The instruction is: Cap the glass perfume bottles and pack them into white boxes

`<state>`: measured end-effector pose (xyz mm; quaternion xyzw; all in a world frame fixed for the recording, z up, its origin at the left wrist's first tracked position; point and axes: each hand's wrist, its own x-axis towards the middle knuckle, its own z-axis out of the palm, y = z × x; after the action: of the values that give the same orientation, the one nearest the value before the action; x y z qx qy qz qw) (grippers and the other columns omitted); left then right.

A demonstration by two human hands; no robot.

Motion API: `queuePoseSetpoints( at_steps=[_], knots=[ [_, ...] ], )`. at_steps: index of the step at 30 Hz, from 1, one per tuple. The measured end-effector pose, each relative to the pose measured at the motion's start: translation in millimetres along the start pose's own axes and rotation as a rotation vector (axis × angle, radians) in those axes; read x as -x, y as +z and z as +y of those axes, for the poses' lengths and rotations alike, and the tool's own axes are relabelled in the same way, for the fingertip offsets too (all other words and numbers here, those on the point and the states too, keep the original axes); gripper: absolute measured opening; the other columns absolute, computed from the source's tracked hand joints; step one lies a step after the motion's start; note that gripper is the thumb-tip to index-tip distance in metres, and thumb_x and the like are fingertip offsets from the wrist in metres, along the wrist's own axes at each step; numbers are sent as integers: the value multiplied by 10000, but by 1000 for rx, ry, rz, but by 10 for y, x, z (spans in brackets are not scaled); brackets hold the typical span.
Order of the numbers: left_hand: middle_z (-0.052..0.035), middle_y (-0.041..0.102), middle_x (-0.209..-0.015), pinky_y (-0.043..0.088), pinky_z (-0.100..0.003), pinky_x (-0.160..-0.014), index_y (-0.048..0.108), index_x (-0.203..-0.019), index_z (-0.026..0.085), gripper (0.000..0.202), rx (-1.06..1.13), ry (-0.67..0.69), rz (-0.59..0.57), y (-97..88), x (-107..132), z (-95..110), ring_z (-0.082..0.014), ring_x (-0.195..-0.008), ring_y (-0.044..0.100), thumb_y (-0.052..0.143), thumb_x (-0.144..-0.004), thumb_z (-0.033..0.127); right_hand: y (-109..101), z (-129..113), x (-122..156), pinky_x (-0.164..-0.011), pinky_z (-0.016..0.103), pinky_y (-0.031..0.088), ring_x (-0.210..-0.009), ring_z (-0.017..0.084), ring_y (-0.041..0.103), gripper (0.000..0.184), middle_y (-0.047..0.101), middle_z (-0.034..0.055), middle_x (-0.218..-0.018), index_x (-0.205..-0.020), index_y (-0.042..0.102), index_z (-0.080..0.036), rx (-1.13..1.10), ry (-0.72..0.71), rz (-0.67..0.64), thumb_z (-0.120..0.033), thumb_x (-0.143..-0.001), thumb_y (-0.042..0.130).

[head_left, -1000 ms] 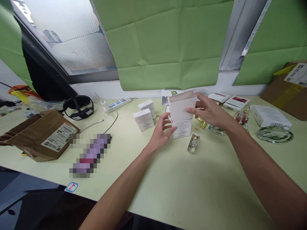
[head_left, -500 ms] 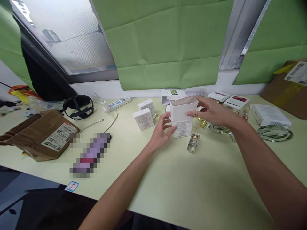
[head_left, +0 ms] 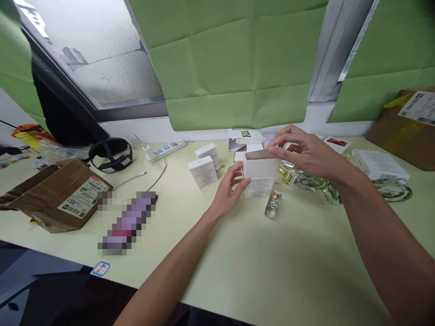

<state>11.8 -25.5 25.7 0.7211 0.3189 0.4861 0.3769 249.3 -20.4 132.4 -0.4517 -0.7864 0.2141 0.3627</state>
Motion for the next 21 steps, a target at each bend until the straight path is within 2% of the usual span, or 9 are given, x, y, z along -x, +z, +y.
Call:
queuePoseSetpoints(
  at_steps=[7,13,17,21],
  knots=[
    [-75,502,-1378,508,-368,-982,436,-1342,304,397,25,3,-18,7,4,5,-207,-1227,547,554,-968,364,7,-64,-17,-616,349,452,-825,216,591,310,619,47,-1054,-883,732,-302,-17,-56,11,-574,-873,583],
    [-75,501,-1393,503,-372,-989,442,-1353,303,395,29,4,-30,3,6,8,-219,-1256,525,538,-976,366,16,-60,-27,-639,348,425,-862,221,594,297,648,41,-1017,-832,744,-287,32,-156,64,-547,-870,607],
    [-74,481,-1433,498,-374,-996,430,-1370,308,415,27,3,-39,0,3,0,-225,-1282,510,536,-975,381,17,-70,-33,-594,336,391,-807,215,591,312,670,39,-998,-799,738,-282,64,-148,82,-554,-868,603],
    [-76,487,-1429,490,-381,-1011,424,-1381,303,424,40,6,-54,3,3,3,-225,-1278,510,529,-978,383,40,-63,-39,-671,368,426,-836,230,607,310,676,39,-996,-795,729,-287,144,-164,81,-545,-883,582]
  ],
)
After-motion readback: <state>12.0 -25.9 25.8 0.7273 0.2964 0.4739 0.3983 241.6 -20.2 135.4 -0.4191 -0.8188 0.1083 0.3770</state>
